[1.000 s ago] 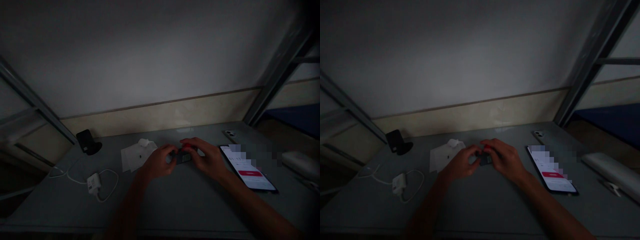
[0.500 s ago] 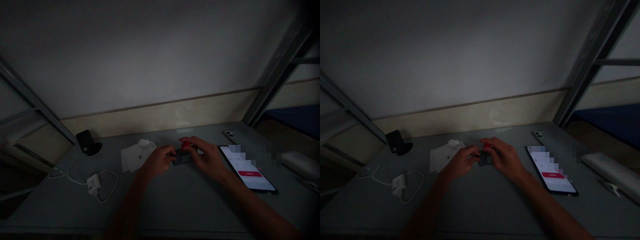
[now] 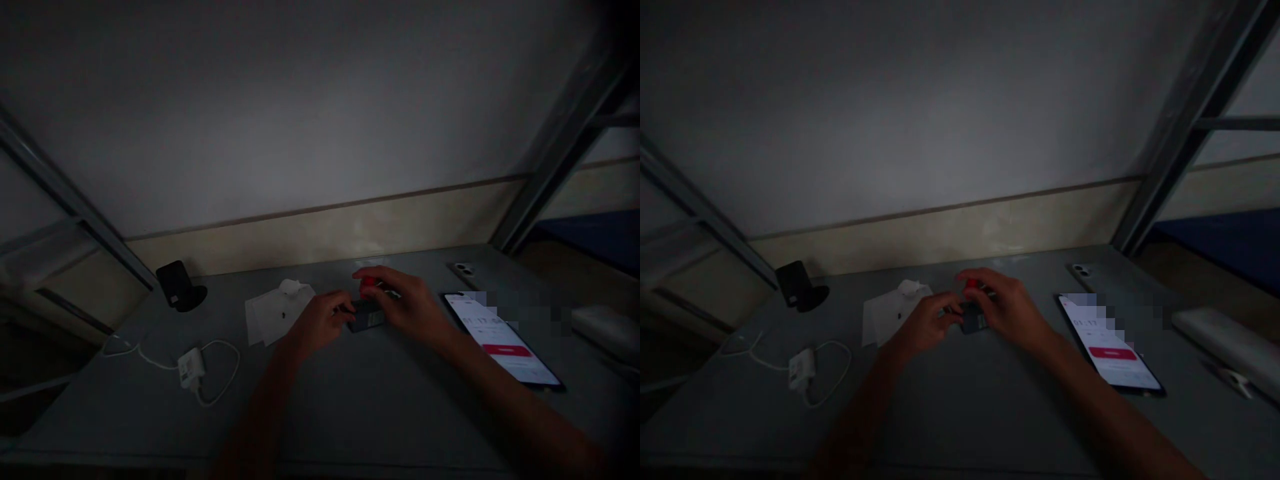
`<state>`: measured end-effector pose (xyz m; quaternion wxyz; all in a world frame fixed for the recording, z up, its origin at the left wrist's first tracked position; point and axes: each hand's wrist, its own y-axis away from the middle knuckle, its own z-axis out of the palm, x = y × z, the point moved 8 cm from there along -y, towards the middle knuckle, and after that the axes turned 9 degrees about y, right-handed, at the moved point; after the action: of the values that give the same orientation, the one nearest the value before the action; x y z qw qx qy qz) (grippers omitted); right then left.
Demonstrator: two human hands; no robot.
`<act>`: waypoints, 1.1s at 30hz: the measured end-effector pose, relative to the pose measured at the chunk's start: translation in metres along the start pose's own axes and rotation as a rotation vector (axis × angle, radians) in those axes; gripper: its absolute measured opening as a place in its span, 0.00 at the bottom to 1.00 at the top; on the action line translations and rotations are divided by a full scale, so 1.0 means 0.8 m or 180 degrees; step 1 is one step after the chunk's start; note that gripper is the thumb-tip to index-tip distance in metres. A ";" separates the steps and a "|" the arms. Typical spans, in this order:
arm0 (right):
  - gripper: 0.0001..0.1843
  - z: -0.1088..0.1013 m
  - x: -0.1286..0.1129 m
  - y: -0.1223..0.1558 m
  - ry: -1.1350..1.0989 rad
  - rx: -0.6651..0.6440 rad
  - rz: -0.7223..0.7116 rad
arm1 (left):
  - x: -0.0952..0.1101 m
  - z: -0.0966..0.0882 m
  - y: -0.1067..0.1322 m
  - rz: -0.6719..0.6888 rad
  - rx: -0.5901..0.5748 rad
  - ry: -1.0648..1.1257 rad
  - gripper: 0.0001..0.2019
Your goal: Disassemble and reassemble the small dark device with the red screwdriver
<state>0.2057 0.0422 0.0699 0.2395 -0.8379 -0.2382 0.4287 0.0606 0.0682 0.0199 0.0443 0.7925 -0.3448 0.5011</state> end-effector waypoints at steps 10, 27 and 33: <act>0.09 0.019 -0.017 -0.039 -0.0672 -0.1223 -0.0101 | 0.000 0.006 0.004 0.0193 0.0193 -0.0072 0.02; 0.10 0.023 -0.017 -0.020 -0.1068 -0.0764 0.0138 | -0.018 0.021 0.016 0.0602 0.0815 -0.0197 0.05; 0.12 0.020 -0.017 -0.019 -0.0672 -0.0422 -0.0217 | -0.022 0.018 0.012 0.0581 0.1023 0.0278 0.06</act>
<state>0.1823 0.0489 0.0788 0.1716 -0.7935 -0.3183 0.4894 0.0612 0.0639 -0.0040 -0.1135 0.7323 -0.3286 0.5855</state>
